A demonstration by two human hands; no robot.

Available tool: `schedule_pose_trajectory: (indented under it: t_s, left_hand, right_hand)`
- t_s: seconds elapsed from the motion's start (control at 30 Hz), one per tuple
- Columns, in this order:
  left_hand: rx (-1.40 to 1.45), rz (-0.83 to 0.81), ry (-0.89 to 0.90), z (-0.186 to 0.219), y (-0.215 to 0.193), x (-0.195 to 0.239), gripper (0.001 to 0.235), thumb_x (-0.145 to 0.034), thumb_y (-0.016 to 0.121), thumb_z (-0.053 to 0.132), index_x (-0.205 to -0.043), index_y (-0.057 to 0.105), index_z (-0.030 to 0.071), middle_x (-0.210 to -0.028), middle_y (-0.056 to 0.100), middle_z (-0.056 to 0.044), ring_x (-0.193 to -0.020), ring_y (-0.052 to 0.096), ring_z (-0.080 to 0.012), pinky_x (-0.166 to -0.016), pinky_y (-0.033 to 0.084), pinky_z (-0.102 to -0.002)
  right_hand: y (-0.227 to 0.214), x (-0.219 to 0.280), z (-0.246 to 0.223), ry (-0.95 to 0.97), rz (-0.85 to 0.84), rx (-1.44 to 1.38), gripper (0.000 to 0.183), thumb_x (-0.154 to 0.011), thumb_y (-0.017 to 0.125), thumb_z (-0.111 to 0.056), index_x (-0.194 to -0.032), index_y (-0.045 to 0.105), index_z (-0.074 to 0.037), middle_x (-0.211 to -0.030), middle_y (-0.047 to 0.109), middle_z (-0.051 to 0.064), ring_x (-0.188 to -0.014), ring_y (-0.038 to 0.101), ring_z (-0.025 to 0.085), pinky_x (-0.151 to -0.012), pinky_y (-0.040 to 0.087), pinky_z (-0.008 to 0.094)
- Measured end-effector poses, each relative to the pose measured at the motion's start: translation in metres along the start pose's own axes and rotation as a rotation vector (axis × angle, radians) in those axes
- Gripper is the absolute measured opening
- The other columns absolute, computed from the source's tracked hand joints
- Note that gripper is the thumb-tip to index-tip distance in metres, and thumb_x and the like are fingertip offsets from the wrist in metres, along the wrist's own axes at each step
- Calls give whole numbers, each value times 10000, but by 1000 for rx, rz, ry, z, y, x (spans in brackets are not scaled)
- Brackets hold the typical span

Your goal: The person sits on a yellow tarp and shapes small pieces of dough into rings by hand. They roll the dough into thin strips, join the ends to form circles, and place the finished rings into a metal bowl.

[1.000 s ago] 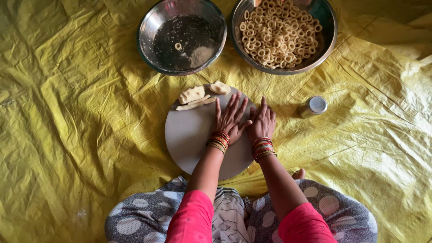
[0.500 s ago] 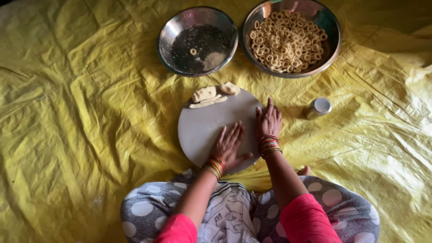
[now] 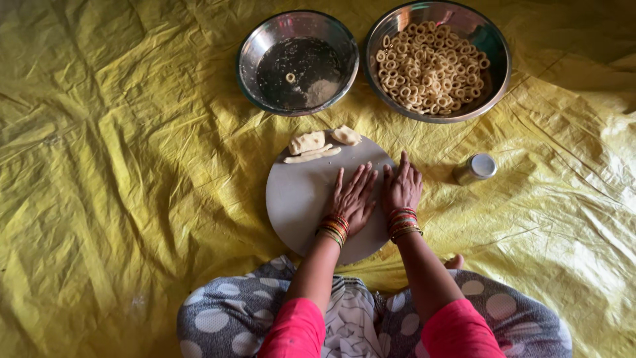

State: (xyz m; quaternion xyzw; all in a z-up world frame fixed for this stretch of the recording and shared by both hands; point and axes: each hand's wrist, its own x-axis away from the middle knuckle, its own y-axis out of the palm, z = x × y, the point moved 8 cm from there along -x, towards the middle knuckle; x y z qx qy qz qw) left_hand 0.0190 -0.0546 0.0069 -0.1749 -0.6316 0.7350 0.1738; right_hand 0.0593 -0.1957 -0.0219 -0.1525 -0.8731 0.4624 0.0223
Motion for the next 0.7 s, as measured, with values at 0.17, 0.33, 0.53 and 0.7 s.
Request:
schedule_pose_trajectory:
  t_s: [0.17, 0.33, 0.53, 0.7]
  left_hand:
    - [-107, -61, 75, -5, 4, -31, 730, -1022, 383, 437, -1633, 165, 104, -1729, 89, -87, -1594, 43, -228, -1259, 16, -565]
    - [-131, -94, 94, -8, 17, -45, 744, -1020, 363, 458, -1631, 145, 95, -1723, 83, -81, -1589, 43, -222, -1259, 19, -559]
    - [-53, -16, -48, -8, 7, -16, 788, -1022, 365, 508, -1631, 139, 61, -1721, 99, -108, -1592, 73, -240, -1254, 14, -578]
    - [-13, -105, 12, 9, -6, 33, 797, -1017, 279, 559, -1625, 124, 66, -1709, 113, -110, -1578, 75, -249, -1248, 25, -550]
  right_hand:
    - [2, -2, 0, 11, -13, -1, 665, -1041, 532, -462, -1587, 358, -125, -1397, 584, 196, -1319, 483, 382, -1104, 353, 520]
    - [1, -4, 1, 4, -18, 22, 677, -1035, 514, -459, -1601, 344, -129, -1408, 579, 199, -1324, 479, 385, -1109, 343, 528]
    - [4, -5, 1, 8, -25, 57, 674, -1042, 501, -485, -1594, 337, -135, -1402, 574, 204, -1354, 441, 389, -1100, 321, 554]
    - [7, -4, 3, 16, -19, 59, 674, -1041, 492, -495, -1598, 341, -147, -1403, 583, 186, -1368, 445, 370, -1115, 328, 540]
